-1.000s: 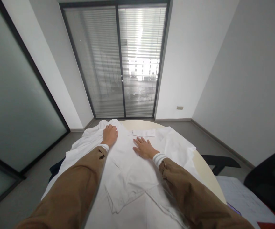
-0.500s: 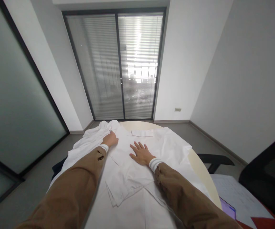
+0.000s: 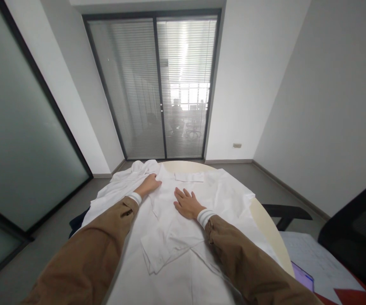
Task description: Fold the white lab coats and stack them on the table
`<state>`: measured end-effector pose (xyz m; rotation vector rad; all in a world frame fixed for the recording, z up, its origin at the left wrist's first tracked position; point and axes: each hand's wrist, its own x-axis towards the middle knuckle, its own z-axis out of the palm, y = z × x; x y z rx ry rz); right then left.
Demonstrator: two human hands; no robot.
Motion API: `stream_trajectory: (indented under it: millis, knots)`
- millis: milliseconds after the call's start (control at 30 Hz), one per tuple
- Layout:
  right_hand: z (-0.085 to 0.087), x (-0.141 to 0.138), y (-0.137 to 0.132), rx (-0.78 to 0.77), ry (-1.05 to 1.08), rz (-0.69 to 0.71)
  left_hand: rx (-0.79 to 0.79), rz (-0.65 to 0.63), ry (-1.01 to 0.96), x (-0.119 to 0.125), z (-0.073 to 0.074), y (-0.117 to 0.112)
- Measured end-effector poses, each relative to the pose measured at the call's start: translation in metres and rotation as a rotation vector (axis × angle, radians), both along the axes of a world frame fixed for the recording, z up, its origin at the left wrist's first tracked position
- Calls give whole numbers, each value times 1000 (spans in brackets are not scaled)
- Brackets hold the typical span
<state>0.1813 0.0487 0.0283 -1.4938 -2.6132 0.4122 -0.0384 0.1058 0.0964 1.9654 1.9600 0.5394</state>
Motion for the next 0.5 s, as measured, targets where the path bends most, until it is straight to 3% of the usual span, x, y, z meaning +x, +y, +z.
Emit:
stream_trajectory:
  millis: [167, 367, 500]
  knots:
    - [3, 2, 6, -78, 220, -81, 46, -101, -1, 35, 8, -9]
    - [15, 8, 22, -85, 637, -260, 13, -167, 71, 78, 1, -25]
    - [16, 9, 31, -91, 702, -325, -29, -206, 141, 96, -4, -39]
